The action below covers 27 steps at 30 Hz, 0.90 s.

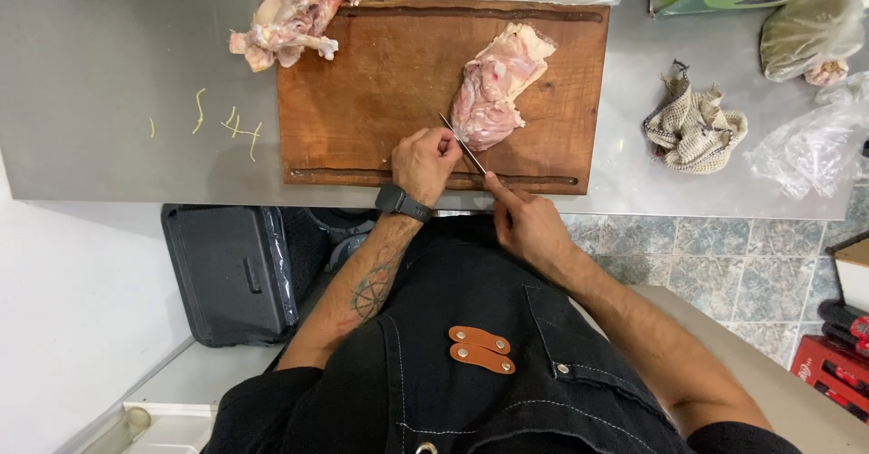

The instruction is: Deboning chicken thighs on a wooden cutting board using a kitchen knife in a food preparation area.

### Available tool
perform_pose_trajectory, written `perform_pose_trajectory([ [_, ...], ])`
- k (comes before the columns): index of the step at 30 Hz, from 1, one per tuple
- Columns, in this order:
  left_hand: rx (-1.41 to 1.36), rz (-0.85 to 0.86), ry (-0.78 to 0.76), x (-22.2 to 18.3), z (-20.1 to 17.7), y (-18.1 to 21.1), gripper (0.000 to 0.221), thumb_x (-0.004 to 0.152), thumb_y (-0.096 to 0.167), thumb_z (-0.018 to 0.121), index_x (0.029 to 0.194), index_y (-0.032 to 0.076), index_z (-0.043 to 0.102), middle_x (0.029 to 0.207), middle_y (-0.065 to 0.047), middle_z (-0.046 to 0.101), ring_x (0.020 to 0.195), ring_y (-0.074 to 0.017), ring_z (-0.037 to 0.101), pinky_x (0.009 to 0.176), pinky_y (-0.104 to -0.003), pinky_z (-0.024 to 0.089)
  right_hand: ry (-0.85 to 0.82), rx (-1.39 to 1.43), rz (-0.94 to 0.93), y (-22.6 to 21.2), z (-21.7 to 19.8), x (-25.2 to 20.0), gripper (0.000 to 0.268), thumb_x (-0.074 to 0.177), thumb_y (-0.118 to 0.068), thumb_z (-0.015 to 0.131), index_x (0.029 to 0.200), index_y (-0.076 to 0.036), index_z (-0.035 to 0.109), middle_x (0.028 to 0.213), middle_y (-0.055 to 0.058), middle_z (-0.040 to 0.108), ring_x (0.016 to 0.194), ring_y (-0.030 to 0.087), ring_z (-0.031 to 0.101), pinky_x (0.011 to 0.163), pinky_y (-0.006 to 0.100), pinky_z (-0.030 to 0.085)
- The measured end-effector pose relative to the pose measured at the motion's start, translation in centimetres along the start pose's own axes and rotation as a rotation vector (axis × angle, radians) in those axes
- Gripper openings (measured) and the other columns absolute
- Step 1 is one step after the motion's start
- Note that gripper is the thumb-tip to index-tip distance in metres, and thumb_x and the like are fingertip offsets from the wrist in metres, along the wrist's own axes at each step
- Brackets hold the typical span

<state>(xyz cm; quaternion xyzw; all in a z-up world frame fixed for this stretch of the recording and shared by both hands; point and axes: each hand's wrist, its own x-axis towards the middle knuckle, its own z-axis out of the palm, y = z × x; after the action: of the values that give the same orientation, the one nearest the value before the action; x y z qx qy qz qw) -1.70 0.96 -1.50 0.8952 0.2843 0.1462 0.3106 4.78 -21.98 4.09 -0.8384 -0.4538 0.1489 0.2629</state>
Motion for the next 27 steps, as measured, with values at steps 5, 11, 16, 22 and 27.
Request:
perform_pose_trajectory([
  [5,0.005,0.001,-0.023,1.1,-2.1,-0.8,0.004,0.089,0.022,0.078,0.092,0.02,0.076,0.077,-0.002,0.072,0.077,-0.0304,0.078,0.071,-0.045,0.063,-0.068,-0.193,-0.001,-1.8,-2.8,-2.8,0.058,0.093,-0.015,0.064,0.15,-0.019,0.068,0.073,0.01,0.072,0.061,0.039,0.076,0.052,0.053,0.061],
  [11,0.047,0.111,-0.01,1.9,-4.3,-0.1,0.025,0.095,0.026,0.072,0.118,0.017,0.074,0.111,-0.006,0.067,0.09,-0.0371,0.077,0.077,-0.049,0.065,-0.032,0.018,0.065,-2.7,-6.7,-5.4,0.056,0.089,-0.009,0.07,0.144,-0.02,0.074,0.076,0.01,0.08,0.066,0.033,0.079,0.055,0.043,0.063],
  [16,0.164,0.195,-0.052,2.7,-2.7,-2.2,0.017,0.093,0.026,0.074,0.103,0.012,0.076,0.097,-0.007,0.061,0.082,-0.0385,0.076,0.071,-0.046,0.064,0.099,0.078,0.027,-1.5,-6.5,-6.6,0.055,0.088,-0.005,0.074,0.142,-0.013,0.074,0.087,0.014,0.081,0.074,0.035,0.079,0.058,0.046,0.062],
  [22,0.086,0.279,-0.175,3.7,-4.3,-5.4,0.01,0.082,0.023,0.072,0.088,0.015,0.068,0.082,-0.007,0.06,0.079,-0.0373,0.074,0.071,-0.047,0.061,0.246,0.109,0.051,-0.6,-7.0,-6.4,0.051,0.09,-0.002,0.076,0.141,-0.008,0.077,0.089,0.017,0.079,0.078,0.04,0.076,0.059,0.048,0.058],
  [27,0.054,0.46,-0.269,5.1,-6.4,-4.6,0.034,0.083,0.021,0.076,0.116,0.014,0.072,0.091,-0.01,0.067,0.09,-0.0364,0.075,0.078,-0.046,0.063,0.309,0.074,0.104,1.3,-7.7,-6.4,0.046,0.097,-0.006,0.075,0.143,-0.012,0.078,0.09,0.019,0.079,0.082,0.039,0.076,0.057,0.048,0.056],
])
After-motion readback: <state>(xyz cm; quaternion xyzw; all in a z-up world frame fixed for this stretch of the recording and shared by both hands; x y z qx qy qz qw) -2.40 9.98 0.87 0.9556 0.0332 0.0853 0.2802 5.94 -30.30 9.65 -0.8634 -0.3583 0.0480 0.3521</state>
